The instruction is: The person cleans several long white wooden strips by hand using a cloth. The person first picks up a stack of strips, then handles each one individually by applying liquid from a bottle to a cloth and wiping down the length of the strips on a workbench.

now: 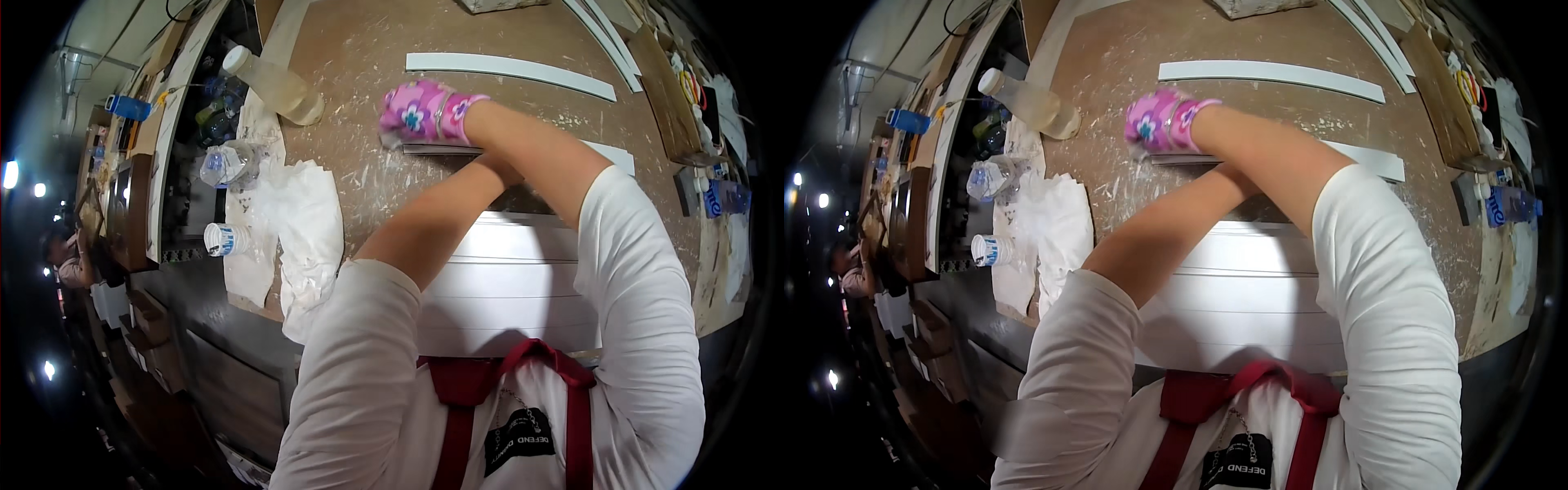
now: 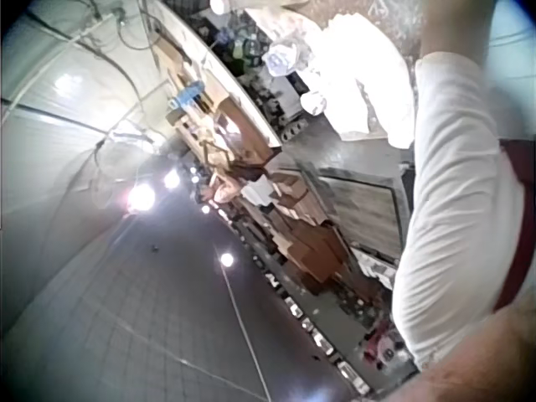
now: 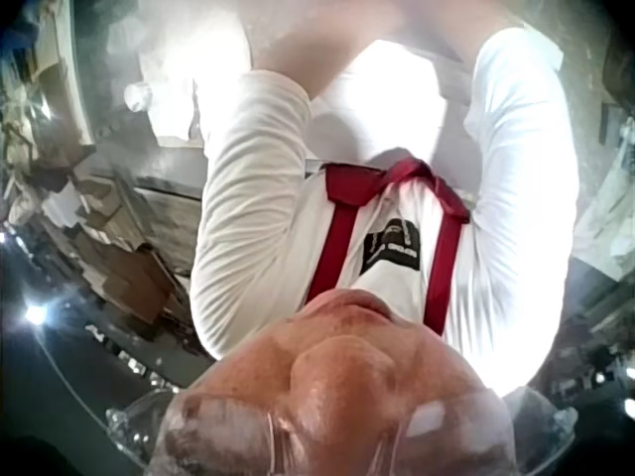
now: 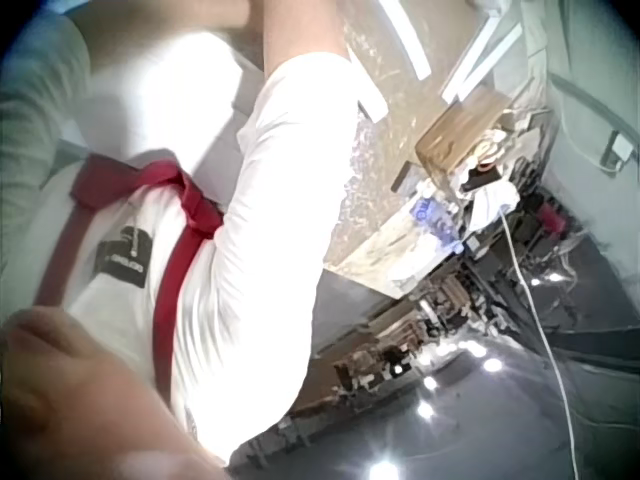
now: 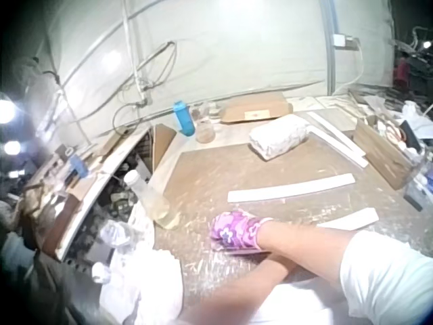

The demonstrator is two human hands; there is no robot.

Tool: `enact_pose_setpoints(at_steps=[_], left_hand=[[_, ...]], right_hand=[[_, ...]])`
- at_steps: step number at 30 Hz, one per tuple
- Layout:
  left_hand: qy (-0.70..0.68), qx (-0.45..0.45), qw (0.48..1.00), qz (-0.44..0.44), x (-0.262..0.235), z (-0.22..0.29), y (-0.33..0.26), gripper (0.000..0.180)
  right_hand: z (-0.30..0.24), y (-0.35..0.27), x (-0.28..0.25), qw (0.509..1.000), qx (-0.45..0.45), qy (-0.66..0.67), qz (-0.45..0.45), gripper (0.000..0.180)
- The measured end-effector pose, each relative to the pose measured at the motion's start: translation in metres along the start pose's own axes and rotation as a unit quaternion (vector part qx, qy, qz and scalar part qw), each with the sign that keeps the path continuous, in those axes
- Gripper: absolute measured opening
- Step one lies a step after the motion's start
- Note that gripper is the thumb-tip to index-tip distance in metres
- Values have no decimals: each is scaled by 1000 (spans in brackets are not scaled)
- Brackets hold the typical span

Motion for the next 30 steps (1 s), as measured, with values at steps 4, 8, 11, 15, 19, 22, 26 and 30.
enact_pose_setpoints(at_steps=[4,8,11,15,19,22,26,30], left_hand=[[36,29,978,203,10,-13,-1,40],[147,11,985,87,-15,0,-2,48],[4,11,1000,28,-28,0,-2,40],[-19,86,992,95,-20,-26,7,35],[55,37,997,48,-29,8,16,41],[125,34,986,101,-10,18,5,52],[146,17,983,109,-2,16,2,55],[173,-4,980,102,-5,18,0,54]], right_hand=[[32,-18,-26,979,121,-138,82,29],[100,-143,-26,952,96,-76,279,33],[117,-257,-29,905,160,133,372,42],[129,-378,-7,810,289,268,434,37],[140,-454,61,690,392,385,472,36],[148,-458,106,649,417,409,488,37],[141,-418,140,699,417,367,449,42],[98,-434,134,767,411,324,371,41]])
Point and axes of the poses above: each hand's wrist, its own y-axis towards the middle knuckle, its own x-axis out of the palm, z = x × y, the point moved 3 cm from there along y, towards the middle knuckle, and after that the axes turned 5 degrees about -x, right-handed, at the moved point
